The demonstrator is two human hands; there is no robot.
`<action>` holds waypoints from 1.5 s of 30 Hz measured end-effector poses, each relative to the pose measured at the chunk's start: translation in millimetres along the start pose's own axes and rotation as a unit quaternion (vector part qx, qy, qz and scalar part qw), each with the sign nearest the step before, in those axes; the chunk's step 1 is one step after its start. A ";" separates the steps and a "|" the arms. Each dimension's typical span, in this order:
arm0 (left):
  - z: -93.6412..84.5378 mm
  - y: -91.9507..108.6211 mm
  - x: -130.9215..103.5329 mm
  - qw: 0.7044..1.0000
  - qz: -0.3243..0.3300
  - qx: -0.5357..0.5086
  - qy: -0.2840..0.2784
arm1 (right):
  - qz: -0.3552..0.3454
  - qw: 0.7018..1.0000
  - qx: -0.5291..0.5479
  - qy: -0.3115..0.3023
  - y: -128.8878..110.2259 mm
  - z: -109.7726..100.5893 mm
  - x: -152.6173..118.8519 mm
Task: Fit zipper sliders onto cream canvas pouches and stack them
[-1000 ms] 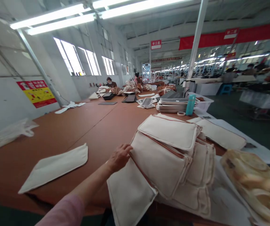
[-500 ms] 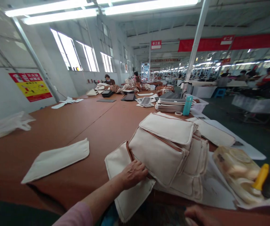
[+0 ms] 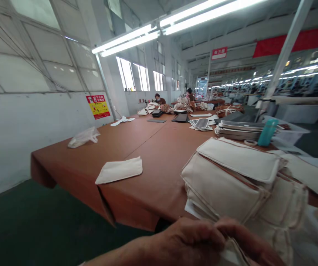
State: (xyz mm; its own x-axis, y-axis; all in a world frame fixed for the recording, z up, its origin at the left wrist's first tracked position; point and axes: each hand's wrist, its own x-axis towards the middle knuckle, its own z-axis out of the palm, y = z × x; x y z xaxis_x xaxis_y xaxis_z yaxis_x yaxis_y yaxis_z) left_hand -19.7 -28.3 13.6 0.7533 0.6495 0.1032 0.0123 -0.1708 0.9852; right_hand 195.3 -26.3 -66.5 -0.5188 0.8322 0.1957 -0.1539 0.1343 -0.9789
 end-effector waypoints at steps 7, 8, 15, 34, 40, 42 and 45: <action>-12.9 8.9 3.1 0.992 -0.116 -0.041 0.014 | 0.052 0.998 -0.007 0.047 -47.2 24.2 1.0; -14.7 11.2 5.4 0.992 -0.118 -0.046 0.017 | 0.033 0.996 -0.051 0.068 -52.5 24.2 3.0; -24.3 19.6 20.8 0.990 -0.118 -0.038 0.060 | -0.134 0.916 -0.345 0.155 -56.2 13.2 20.3; -33.3 -2.4 41.0 0.970 -0.188 -0.151 -0.007 | 0.062 0.984 -0.151 0.078 -55.8 -1.4 12.8; -34.5 -4.6 48.8 0.972 -0.197 -0.127 -0.019 | 0.077 0.993 -0.073 0.058 -57.8 -6.1 21.3; -33.2 -4.7 51.6 0.977 -0.192 -0.088 -0.015 | 0.087 0.990 -0.085 0.067 -55.7 -6.4 24.7; -30.5 -3.3 56.4 0.980 -0.200 -0.004 0.000 | 0.109 0.983 -0.111 0.092 -52.3 -6.7 28.7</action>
State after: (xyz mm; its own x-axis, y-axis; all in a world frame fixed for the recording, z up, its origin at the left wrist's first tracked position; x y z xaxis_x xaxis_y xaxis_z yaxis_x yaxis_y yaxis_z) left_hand 2.8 31.5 20.4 0.6903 0.6626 -0.2907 0.3004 0.1031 0.9482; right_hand 194.0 -5.9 -10.0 -0.3543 0.9350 -0.0143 0.1427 0.0390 -0.9890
